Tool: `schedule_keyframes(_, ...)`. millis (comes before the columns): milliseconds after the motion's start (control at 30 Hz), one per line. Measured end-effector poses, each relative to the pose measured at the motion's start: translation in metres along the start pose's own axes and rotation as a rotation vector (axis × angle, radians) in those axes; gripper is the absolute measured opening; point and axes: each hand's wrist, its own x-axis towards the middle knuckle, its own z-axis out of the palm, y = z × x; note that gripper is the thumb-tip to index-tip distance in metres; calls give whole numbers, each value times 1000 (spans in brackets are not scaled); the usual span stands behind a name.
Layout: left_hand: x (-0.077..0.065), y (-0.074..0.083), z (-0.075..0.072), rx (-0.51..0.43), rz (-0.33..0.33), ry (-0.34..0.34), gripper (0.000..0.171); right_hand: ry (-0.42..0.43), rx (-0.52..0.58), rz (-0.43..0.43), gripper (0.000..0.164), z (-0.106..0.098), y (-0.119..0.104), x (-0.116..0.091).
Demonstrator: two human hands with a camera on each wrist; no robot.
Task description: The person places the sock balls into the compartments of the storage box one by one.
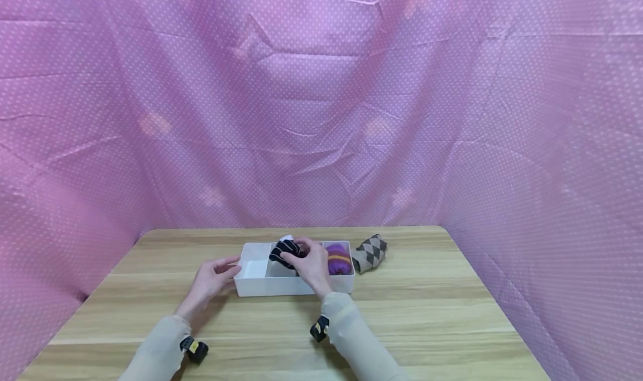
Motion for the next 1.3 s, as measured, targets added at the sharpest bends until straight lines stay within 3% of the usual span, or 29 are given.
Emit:
schedule_keyframes(600, 3, -3, 0, -14, -29, -3, 41, 24, -77, -62, 44, 7, 0, -1)
schedule_keyframes(1000, 2, 0, -1, -21, -20, 0, 42, -89, -30, -21, 38, 2, -1, 0)
schedule_keyframes(1300, 1, -1, -1, 25, -40, 4, 42, -105, -21, -26, 37, -1, 0, 0)
